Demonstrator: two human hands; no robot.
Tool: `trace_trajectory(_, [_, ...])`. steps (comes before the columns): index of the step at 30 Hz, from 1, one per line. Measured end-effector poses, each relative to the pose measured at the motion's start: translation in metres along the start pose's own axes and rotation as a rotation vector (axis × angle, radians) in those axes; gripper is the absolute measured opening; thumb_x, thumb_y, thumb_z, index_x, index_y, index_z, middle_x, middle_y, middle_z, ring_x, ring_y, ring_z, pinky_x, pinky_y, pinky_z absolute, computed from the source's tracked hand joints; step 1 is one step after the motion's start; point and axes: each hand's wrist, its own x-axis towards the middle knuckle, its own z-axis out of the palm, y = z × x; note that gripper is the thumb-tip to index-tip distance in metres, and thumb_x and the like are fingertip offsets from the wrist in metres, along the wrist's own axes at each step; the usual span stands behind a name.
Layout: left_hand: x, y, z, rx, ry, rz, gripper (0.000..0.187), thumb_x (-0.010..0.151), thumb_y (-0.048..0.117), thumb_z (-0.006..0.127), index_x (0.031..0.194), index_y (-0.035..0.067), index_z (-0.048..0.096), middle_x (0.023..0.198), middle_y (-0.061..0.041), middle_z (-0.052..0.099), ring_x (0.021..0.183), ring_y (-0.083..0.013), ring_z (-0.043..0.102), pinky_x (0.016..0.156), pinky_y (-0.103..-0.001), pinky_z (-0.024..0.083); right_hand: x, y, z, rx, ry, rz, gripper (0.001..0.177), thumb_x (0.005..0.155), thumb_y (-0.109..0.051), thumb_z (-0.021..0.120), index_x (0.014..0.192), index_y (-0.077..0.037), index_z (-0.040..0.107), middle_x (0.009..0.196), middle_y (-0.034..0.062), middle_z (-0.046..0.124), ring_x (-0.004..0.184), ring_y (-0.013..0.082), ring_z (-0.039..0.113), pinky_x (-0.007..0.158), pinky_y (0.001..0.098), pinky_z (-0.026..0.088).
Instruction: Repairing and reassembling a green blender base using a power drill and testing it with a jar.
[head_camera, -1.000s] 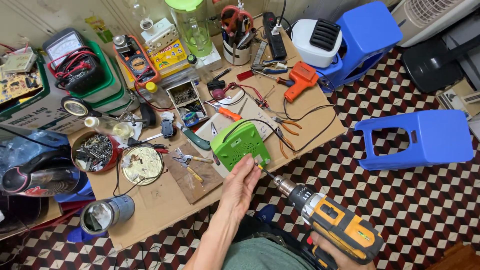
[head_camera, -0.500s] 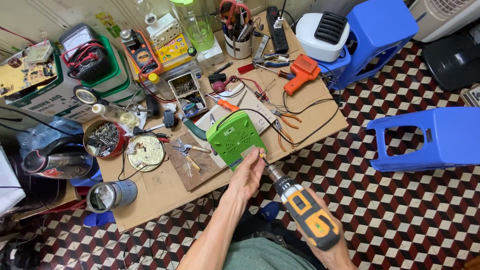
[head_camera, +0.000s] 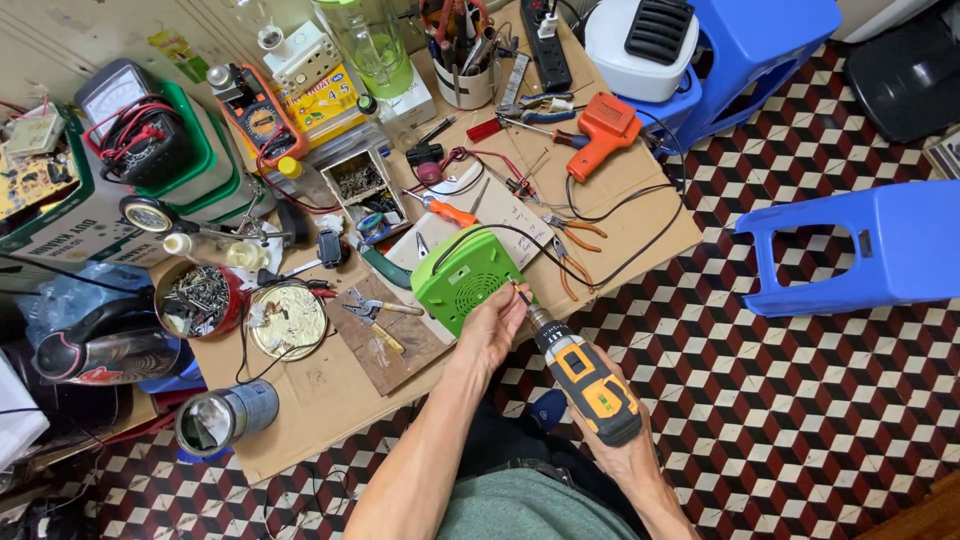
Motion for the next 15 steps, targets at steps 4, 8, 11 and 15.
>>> trace_trajectory(4, [0.012, 0.002, -0.008, 0.032, -0.022, 0.006, 0.025, 0.100, 0.010, 0.059, 0.120, -0.003, 0.067, 0.111, -0.016, 0.075, 0.095, -0.0200, 0.074, 0.084, -0.028, 0.062, 0.006, 0.017, 0.004, 0.039, -0.042, 0.110, 0.072, 0.081, -0.009, 0.076, 0.147, -0.012, 0.047, 0.107, 0.0083, 0.077, 0.096, 0.0164, 0.077, 0.086, 0.0301, 0.065])
trace_trajectory(8, [0.010, 0.006, -0.005, 0.009, -0.016, -0.021, 0.025, 0.101, 0.011, 0.060, 0.121, -0.002, 0.067, 0.112, -0.017, 0.076, 0.095, -0.0180, 0.073, 0.083, -0.027, 0.062, 0.009, 0.017, 0.008, -0.030, -0.036, 0.131, 0.072, 0.080, -0.010, 0.077, 0.146, -0.013, 0.048, 0.100, 0.0075, 0.076, 0.090, 0.0162, 0.076, 0.083, 0.0299, 0.066])
trace_trajectory(11, [0.002, 0.009, -0.001, 0.023, -0.010, -0.026, 0.025, 0.101, 0.011, 0.060, 0.121, -0.003, 0.067, 0.111, -0.017, 0.076, 0.093, -0.0164, 0.073, 0.081, -0.027, 0.063, 0.011, 0.016, 0.009, 0.035, -0.034, 0.110, 0.072, 0.081, -0.010, 0.076, 0.147, -0.012, 0.046, 0.100, 0.0068, 0.076, 0.092, 0.0149, 0.076, 0.085, 0.0311, 0.065])
trace_trajectory(15, [-0.028, 0.029, 0.007, 0.395, -0.005, 0.144, 0.030, 0.100, 0.013, 0.061, 0.125, -0.003, 0.066, 0.105, -0.016, 0.076, 0.089, -0.0194, 0.073, 0.079, -0.029, 0.065, 0.011, 0.044, 0.012, 0.026, -0.025, 0.163, 0.047, 0.084, -0.015, 0.076, 0.128, -0.009, 0.060, 0.096, 0.0068, 0.077, 0.088, 0.0163, 0.076, 0.082, 0.0332, 0.064])
